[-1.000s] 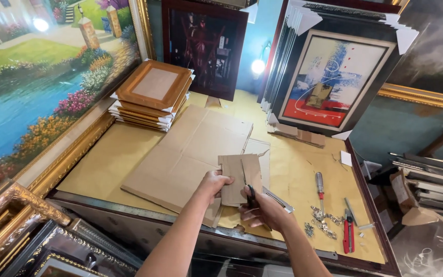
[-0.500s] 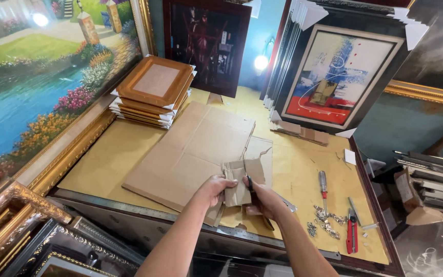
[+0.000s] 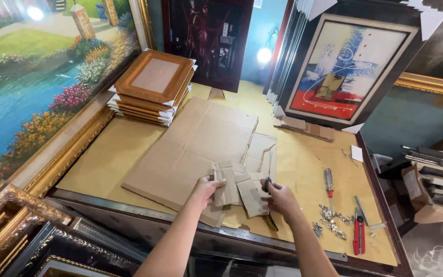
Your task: Cutting cardboard pieces and stapling them to the back of a picture frame to secure the artwork.
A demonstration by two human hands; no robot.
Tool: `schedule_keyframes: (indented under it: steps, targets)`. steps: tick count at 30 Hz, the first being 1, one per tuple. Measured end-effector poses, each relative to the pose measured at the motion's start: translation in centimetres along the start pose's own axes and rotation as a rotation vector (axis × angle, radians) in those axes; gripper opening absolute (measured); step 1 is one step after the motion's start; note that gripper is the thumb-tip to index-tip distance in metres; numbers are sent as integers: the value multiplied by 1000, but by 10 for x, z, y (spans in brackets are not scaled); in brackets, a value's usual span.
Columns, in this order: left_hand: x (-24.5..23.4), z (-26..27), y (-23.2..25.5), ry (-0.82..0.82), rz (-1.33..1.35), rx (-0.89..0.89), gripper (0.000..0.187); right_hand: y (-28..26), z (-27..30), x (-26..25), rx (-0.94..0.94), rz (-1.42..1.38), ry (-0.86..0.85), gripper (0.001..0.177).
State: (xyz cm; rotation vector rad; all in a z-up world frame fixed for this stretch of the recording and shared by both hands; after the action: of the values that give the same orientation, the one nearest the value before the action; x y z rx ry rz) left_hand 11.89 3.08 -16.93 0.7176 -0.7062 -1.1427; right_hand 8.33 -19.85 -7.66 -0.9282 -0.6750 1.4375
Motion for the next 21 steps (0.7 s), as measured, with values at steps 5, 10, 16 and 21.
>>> schedule_keyframes:
  steps: [5, 10, 16, 21]
  targets:
    - [24, -22, -13, 189, -511, 194, 57, -10, 10, -22, -49, 396, 160, 53]
    - [44, 56, 25, 225, -743, 298, 72, -17, -9, -55, -150, 675, 298, 43]
    - [59, 113, 51, 174, -947, 304, 94, -22, -59, -82, -264, 855, 418, 36]
    - [80, 119, 36, -43, -1448, 483, 58, 45, -185, -101, -225, 833, 380, 12]
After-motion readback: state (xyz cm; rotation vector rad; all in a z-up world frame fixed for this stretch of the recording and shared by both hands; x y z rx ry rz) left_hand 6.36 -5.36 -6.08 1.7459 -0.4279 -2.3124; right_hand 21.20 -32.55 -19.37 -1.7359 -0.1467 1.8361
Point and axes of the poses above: each hand's wrist, its own z-axis away from the middle knuckle, its own x-axis out of the palm, y = z × x, the point moved 9 cm from there along -z, towards the middle knuckle, and after that the axes turned 3 degrees about y, right-handed, at the moved point
